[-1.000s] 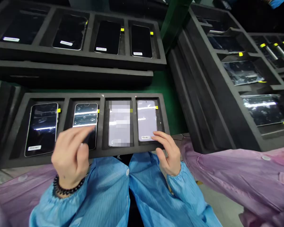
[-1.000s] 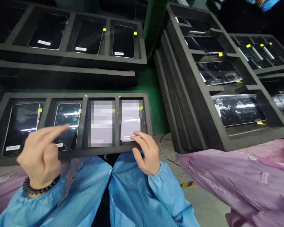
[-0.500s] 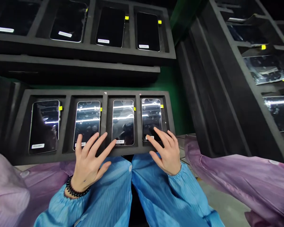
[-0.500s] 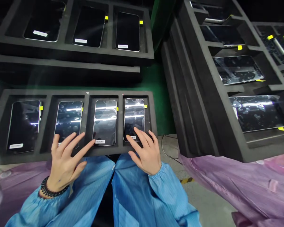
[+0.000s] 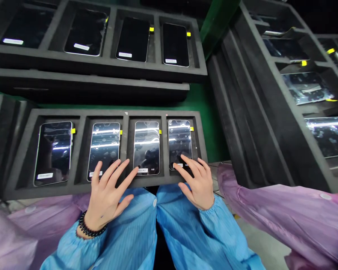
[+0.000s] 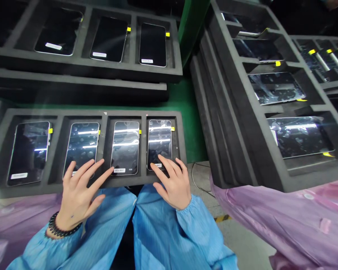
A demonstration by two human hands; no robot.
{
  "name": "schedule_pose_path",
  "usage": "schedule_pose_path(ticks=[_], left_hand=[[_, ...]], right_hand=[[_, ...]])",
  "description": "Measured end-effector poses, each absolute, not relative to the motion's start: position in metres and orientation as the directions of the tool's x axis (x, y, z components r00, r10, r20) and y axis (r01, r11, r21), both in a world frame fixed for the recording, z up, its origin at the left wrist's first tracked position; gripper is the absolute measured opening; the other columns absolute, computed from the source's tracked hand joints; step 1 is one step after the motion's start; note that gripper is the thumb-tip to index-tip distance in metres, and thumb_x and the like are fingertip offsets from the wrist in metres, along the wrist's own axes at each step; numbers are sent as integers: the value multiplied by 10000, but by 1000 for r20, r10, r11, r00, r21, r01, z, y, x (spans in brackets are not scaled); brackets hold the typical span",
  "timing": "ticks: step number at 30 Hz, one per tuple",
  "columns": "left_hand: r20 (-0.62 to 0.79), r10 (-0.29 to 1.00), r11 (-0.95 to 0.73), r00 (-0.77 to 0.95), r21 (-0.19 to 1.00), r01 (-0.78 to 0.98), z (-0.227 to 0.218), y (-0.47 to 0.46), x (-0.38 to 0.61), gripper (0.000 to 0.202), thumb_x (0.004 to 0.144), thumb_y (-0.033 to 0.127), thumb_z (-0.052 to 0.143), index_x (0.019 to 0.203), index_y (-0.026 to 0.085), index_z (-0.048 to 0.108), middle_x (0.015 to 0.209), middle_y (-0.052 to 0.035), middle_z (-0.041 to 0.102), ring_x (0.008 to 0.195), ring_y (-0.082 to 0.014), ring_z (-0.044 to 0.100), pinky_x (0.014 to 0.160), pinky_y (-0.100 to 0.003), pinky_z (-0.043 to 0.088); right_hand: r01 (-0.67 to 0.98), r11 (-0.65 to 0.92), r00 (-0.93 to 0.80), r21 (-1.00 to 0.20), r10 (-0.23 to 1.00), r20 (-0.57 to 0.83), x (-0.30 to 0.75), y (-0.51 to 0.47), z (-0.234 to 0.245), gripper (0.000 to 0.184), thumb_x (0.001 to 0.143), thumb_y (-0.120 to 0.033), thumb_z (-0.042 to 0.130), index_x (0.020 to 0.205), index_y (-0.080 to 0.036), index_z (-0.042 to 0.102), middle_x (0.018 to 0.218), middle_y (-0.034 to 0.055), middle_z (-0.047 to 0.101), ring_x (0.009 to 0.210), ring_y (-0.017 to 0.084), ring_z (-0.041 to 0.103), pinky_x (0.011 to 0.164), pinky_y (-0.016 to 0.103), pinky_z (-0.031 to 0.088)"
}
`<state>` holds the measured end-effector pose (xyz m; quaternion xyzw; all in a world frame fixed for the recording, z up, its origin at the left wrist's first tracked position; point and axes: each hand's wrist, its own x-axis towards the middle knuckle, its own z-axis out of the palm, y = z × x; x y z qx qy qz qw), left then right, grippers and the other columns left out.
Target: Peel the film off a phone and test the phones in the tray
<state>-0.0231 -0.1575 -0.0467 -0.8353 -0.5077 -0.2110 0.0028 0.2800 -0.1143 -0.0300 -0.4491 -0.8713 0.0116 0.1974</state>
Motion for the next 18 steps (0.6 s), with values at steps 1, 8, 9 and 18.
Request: schedule_pose_path(ticks=[1, 8, 9, 18], left_hand=[[354, 849, -483, 393, 215, 849, -47, -158, -23, 626, 975, 514, 401, 1543, 253, 424, 1507, -157, 518, 1396, -349, 458, 1267, -586, 123], [358, 849, -484, 388, 233, 844, -47, -158, -24, 612, 972, 506, 406, 1528, 253, 452, 1517, -148, 514, 1400, -349, 461, 1268, -568, 144], [356, 850, -484, 390, 232, 844, -47, -158, -24, 614, 972, 504, 404, 1533, 258, 441, 1521, -146, 510, 1402, -347, 458, 1269, -563, 145], [349, 836, -506, 423, 195, 840, -46, -156, -24, 636, 969, 477, 410, 1549, 216, 411, 1523, -175, 489, 1415, -352, 428, 1262, -554, 161]], right_hand=[[779, 594, -518, -199, 789, 331, 280, -114, -31, 420, 1046, -390, 362, 1316, -256, 655, 1416, 93, 638, 1193, 251, 619, 1119, 464, 382], [787, 584, -508, -197, 796, 328, 280, -116, -34, 402, 1023, -374, 402, 1330, -266, 639, 1426, 73, 635, 1171, 255, 629, 1111, 469, 397], [788, 584, -509, -195, 796, 328, 280, -116, -34, 399, 1022, -372, 404, 1329, -270, 639, 1426, 70, 636, 1171, 253, 629, 1111, 467, 398], [786, 586, -508, -195, 793, 335, 280, -115, -33, 419, 1050, -404, 350, 1310, -260, 645, 1407, 81, 650, 1170, 236, 634, 1102, 445, 399]])
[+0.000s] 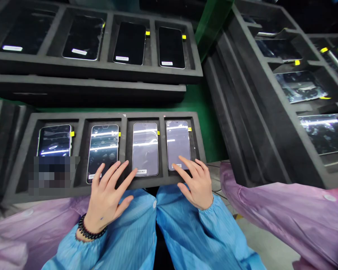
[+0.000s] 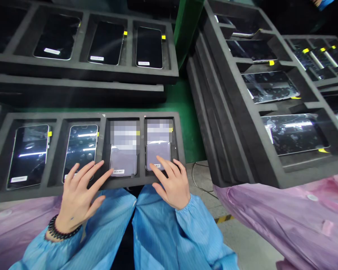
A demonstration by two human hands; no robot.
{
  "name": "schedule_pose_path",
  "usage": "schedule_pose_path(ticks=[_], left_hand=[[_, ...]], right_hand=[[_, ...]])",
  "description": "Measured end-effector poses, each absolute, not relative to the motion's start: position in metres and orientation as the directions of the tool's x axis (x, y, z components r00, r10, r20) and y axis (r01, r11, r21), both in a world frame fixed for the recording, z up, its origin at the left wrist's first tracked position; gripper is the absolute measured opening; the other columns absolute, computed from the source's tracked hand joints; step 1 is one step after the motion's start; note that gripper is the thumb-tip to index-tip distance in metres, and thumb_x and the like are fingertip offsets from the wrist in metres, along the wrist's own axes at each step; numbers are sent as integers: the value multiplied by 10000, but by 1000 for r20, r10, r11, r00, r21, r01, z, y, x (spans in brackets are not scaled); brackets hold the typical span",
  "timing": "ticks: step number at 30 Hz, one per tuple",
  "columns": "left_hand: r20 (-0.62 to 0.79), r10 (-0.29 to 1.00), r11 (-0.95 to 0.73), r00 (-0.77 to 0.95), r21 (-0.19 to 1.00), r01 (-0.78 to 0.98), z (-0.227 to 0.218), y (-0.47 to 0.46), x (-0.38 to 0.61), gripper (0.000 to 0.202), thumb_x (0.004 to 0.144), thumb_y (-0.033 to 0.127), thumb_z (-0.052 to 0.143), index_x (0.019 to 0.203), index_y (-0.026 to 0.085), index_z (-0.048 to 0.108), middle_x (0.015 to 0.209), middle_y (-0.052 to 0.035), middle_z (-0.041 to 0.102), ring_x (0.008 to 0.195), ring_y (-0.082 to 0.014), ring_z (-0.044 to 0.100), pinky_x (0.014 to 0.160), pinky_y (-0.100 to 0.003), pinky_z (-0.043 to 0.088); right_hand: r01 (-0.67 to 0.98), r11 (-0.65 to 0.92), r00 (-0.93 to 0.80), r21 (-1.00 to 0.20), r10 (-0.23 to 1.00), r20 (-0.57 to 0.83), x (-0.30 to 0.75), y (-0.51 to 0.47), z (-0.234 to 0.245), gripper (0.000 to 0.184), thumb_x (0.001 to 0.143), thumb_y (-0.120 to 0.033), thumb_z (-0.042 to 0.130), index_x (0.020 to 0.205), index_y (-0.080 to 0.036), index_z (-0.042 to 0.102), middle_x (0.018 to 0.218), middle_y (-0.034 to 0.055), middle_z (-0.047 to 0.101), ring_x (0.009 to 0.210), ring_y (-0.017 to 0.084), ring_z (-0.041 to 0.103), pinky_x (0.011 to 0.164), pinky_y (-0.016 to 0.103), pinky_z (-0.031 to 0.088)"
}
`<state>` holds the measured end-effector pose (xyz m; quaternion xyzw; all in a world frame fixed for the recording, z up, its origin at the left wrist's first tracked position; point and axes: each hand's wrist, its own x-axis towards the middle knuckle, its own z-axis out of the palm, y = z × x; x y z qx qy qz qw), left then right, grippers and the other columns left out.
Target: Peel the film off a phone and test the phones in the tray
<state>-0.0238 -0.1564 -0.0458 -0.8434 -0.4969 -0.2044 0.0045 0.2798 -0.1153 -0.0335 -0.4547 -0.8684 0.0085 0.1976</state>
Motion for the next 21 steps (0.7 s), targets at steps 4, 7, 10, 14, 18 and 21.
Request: schedule_pose_path(ticks=[4, 7, 10, 14, 18, 21], left_hand=[[346, 839, -503, 419, 202, 840, -46, -156, -24, 640, 973, 485, 394, 1561, 232, 388, 1532, -158, 484, 1418, -339, 429, 1261, -534, 180], [347, 835, -512, 428, 201, 835, -46, -156, -24, 643, 979, 488, 378, 1566, 224, 376, 1547, -163, 464, 1430, -343, 413, 1258, -534, 188], [364, 831, -515, 421, 214, 830, -46, -156, -23, 659, 987, 494, 358, 1577, 200, 350, 1556, -171, 450, 1441, -343, 404, 1260, -530, 198], [391, 820, -523, 418, 216, 824, -46, -154, -22, 664, 1006, 475, 328, 1588, 155, 313, 1561, -193, 422, 1481, -329, 353, 1269, -516, 192], [377, 816, -534, 437, 203, 821, -45, -154, -22, 638, 1007, 461, 338, 1580, 181, 339, 1590, -184, 381, 1507, -327, 312, 1274, -518, 173], [362, 821, -530, 441, 199, 824, -45, -156, -23, 623, 1002, 465, 348, 1564, 198, 379, 1587, -175, 390, 1506, -334, 315, 1277, -528, 162]], right_hand=[[783, 587, -506, -207, 793, 338, 279, -115, -33, 420, 1046, -398, 359, 1314, -249, 647, 1401, 81, 653, 1155, 241, 634, 1099, 444, 399], [782, 588, -500, -206, 790, 355, 279, -115, -33, 414, 1051, -384, 353, 1283, -240, 664, 1371, 91, 669, 1139, 241, 631, 1093, 441, 394], [776, 591, -491, -221, 786, 377, 279, -115, -33, 449, 1069, -406, 306, 1305, -214, 636, 1353, 111, 676, 1147, 236, 622, 1095, 438, 385], [770, 591, -484, -242, 787, 384, 280, -115, -34, 485, 1080, -429, 274, 1349, -181, 593, 1343, 121, 679, 1164, 224, 615, 1104, 423, 373], [779, 587, -490, -219, 789, 371, 279, -115, -34, 455, 1078, -409, 299, 1315, -207, 631, 1355, 109, 672, 1155, 228, 612, 1103, 429, 368], [779, 589, -492, -218, 788, 371, 278, -116, -34, 432, 1076, -393, 314, 1306, -217, 634, 1361, 108, 668, 1156, 228, 608, 1103, 434, 365]])
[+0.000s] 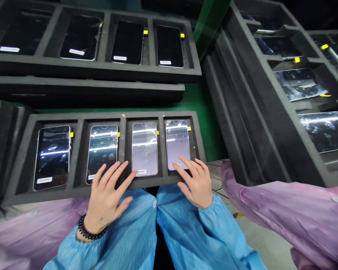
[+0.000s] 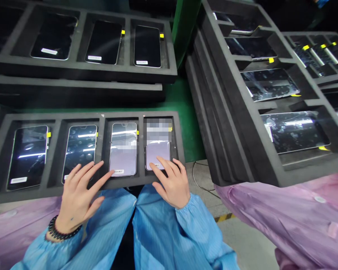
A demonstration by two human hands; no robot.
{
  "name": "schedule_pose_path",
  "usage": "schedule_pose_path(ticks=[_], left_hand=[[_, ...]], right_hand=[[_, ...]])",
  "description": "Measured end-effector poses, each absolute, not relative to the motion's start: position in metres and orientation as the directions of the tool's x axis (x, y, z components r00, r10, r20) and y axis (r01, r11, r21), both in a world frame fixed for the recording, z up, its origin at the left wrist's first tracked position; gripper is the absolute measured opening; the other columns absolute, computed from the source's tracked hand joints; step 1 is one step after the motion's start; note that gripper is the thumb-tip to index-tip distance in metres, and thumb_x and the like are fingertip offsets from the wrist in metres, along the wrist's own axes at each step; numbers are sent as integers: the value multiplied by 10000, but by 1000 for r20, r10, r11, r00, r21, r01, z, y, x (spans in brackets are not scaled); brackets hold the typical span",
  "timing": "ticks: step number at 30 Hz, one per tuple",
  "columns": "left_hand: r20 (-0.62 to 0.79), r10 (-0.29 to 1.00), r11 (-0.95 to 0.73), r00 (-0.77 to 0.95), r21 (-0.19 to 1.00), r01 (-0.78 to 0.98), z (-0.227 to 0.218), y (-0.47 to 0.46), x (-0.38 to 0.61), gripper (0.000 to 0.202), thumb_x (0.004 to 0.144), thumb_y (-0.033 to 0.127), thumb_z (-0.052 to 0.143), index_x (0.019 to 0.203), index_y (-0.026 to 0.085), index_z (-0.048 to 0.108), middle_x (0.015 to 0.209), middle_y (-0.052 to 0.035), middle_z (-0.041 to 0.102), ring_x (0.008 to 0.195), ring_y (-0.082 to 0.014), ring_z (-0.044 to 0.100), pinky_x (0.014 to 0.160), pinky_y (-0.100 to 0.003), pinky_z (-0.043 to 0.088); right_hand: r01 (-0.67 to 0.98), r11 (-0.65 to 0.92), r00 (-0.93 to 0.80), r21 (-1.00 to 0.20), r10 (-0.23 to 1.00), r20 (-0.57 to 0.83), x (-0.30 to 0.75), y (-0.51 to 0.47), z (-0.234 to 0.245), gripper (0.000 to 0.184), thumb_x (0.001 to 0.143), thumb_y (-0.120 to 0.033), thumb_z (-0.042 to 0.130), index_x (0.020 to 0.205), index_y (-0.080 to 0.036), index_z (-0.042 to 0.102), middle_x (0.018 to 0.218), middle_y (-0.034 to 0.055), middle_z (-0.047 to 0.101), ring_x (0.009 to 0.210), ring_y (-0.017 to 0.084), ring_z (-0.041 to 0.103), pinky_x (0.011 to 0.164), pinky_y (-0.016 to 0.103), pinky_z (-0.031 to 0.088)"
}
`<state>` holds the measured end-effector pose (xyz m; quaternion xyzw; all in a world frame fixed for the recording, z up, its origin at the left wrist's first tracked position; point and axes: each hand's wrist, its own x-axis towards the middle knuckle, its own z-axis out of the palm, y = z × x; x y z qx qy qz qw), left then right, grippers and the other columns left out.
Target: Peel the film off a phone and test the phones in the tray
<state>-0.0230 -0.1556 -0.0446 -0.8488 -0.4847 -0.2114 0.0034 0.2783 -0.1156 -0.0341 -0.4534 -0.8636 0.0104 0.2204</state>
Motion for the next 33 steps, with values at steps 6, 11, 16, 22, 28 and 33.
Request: schedule_pose_path(ticks=[6, 11, 16, 22, 28, 33], left_hand=[[389, 823, -522, 414, 233, 820, -45, -156, -22, 661, 1006, 472, 334, 1588, 160, 315, 1584, -178, 400, 1504, -320, 327, 1285, -504, 178], [387, 824, -522, 414, 236, 819, -44, -156, -23, 659, 1008, 470, 332, 1596, 176, 295, 1613, -160, 363, 1517, -311, 309, 1290, -499, 168], [379, 826, -525, 417, 248, 814, -45, -158, -24, 647, 1008, 468, 340, 1597, 203, 296, 1641, -142, 313, 1538, -299, 268, 1297, -490, 136], [360, 889, -420, 283, 396, 817, -25, -137, -8, 605, 1034, 480, 216, 1591, 264, 307, 1649, -112, 283, 1561, -304, 212, 1300, -536, 83], [374, 898, -378, 231, 386, 842, -8, -89, 28, 538, 1012, 295, 426, 1544, 227, 382, 1663, -143, 235, 1588, -327, 118, 1290, -587, 16], [343, 903, -385, 260, 377, 842, -17, -87, 30, 451, 999, 218, 454, 1445, 193, 516, 1652, -156, 261, 1588, -330, 122, 1288, -596, -1]], right_hand=[[763, 596, -487, -252, 785, 382, 281, -115, -35, 471, 1079, -418, 291, 1374, -168, 560, 1361, 129, 664, 1188, 228, 598, 1110, 431, 365], [756, 596, -489, -269, 788, 374, 281, -115, -36, 484, 1074, -420, 304, 1449, -188, 503, 1391, 116, 647, 1218, 230, 586, 1119, 433, 360], [745, 598, -489, -296, 791, 368, 282, -117, -35, 471, 1074, -421, 311, 1418, -185, 532, 1402, 125, 633, 1233, 230, 580, 1126, 439, 358], [724, 512, -384, -464, 856, 345, 296, -91, -14, 381, 1074, -353, 335, 1210, -224, 666, 1382, 97, 629, 1263, 244, 565, 1082, 454, 431], [855, 329, -215, -400, 928, 305, 291, -56, -14, 374, 1049, -340, 419, 1334, -206, 621, 1408, 135, 589, 1253, 289, 564, 1057, 500, 477], [835, 369, -206, -407, 897, 390, 290, -63, -25, 344, 1045, -280, 434, 1301, -204, 652, 1446, 143, 548, 1246, 261, 571, 1065, 478, 494]])
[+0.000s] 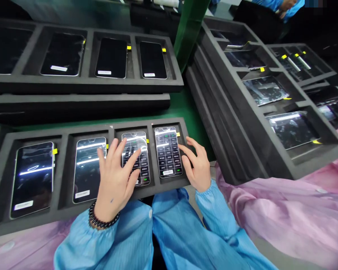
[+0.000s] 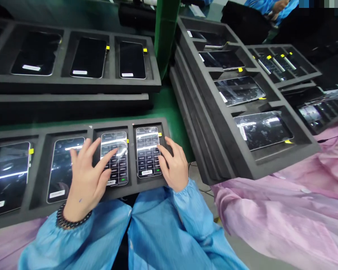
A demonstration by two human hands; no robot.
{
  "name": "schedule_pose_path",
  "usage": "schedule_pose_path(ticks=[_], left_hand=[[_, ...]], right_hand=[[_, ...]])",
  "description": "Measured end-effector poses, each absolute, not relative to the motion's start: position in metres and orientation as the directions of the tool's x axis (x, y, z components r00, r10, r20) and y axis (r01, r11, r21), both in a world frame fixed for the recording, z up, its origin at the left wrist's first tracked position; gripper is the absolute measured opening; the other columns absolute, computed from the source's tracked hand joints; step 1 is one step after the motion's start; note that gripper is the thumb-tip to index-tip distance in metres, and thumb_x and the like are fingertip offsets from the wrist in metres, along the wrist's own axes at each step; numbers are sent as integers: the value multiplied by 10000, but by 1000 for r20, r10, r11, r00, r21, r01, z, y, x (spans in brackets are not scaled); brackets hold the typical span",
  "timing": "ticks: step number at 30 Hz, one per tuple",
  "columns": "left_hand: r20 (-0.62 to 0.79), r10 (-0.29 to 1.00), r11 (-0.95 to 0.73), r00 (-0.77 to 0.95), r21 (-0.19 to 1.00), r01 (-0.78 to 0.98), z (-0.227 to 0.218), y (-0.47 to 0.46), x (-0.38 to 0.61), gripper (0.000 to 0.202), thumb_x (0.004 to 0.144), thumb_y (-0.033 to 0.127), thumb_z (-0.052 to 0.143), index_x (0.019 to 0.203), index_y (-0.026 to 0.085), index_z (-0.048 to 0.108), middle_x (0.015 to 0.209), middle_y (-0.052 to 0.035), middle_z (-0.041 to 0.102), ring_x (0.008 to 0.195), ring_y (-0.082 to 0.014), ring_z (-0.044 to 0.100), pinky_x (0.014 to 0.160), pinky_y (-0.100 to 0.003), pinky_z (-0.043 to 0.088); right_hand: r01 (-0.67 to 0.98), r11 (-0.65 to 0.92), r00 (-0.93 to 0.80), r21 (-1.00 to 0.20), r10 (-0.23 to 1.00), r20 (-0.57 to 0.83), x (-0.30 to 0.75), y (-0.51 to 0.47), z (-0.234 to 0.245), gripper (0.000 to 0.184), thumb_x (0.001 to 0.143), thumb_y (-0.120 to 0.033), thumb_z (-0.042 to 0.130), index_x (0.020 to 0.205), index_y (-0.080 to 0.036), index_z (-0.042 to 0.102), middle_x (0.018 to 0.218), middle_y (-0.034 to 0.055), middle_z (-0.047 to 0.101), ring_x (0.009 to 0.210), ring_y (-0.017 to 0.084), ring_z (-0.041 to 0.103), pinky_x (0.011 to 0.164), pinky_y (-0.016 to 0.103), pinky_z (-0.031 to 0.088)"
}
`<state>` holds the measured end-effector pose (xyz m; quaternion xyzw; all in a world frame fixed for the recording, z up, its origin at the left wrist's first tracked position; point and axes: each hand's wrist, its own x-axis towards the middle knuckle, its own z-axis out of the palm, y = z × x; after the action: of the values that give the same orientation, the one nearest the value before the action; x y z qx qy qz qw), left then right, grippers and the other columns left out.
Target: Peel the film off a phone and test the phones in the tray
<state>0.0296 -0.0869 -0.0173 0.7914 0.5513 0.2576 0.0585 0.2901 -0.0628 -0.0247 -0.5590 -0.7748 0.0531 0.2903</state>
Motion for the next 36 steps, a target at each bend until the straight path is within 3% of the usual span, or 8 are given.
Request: schedule_pose_path(ticks=[4, 11, 16, 19, 25, 32, 36], left_hand=[[345, 916, -345, 206, 414, 842, -19, -95, 23, 440, 993, 187, 446, 1419, 216, 552, 1669, -118, 251, 1588, -321, 135, 1295, -593, -8], [200, 935, -345, 294, 305, 888, -24, -86, 30, 491, 1009, 343, 455, 1495, 274, 474, 1708, -123, 149, 1586, -379, 116, 1248, -706, 61], [221, 957, -271, 190, 439, 856, -20, -87, 25, 557, 1028, 310, 400, 1577, 297, 308, 1702, -123, 158, 1592, -341, 109, 1254, -695, 66], [273, 953, -259, 133, 498, 828, -18, -91, 18, 520, 1034, 269, 355, 1554, 292, 356, 1689, -104, 189, 1596, -316, 91, 1270, -668, 32], [330, 909, -384, 254, 427, 818, -16, -104, 13, 437, 1018, 226, 386, 1428, 248, 537, 1673, -96, 253, 1586, -343, 133, 1268, -686, 5], [389, 896, -374, 216, 394, 839, -18, -131, -6, 516, 1002, 212, 422, 1479, 401, 475, 1679, 30, 267, 1567, -337, 218, 1271, -721, -10], [297, 939, -275, 176, 336, 901, -26, -129, -11, 511, 1012, 261, 423, 1516, 336, 445, 1707, -44, 185, 1579, -386, 144, 1240, -756, 5]], right_hand=[[848, 366, -219, -383, 900, 376, 292, -66, -26, 333, 1043, -274, 447, 1247, -193, 697, 1486, 159, 518, 1276, 284, 553, 1053, 496, 502], [848, 332, -197, -413, 921, 336, 292, -61, -25, 359, 1039, -313, 455, 1341, -216, 621, 1459, 149, 546, 1258, 288, 570, 1055, 517, 500], [835, 356, -145, -418, 877, 458, 290, -70, -24, 351, 1023, -266, 469, 1343, -260, 610, 1377, 111, 615, 1184, 268, 619, 1017, 469, 509], [821, 375, -137, -430, 861, 490, 288, -77, -25, 337, 1009, -221, 483, 1311, -251, 629, 1339, 103, 641, 1146, 257, 633, 988, 438, 512], [802, 392, -137, -451, 856, 499, 288, -81, -29, 286, 995, -177, 486, 1175, -229, 701, 1295, 94, 665, 1096, 245, 642, 962, 425, 516], [796, 391, -132, -462, 857, 498, 287, -79, -29, 296, 990, -174, 475, 1110, -236, 738, 1259, 87, 687, 1072, 253, 656, 944, 441, 526], [798, 386, -133, -463, 862, 488, 286, -79, -28, 302, 996, -192, 467, 1106, -243, 744, 1256, 88, 687, 1064, 255, 658, 953, 453, 531]])
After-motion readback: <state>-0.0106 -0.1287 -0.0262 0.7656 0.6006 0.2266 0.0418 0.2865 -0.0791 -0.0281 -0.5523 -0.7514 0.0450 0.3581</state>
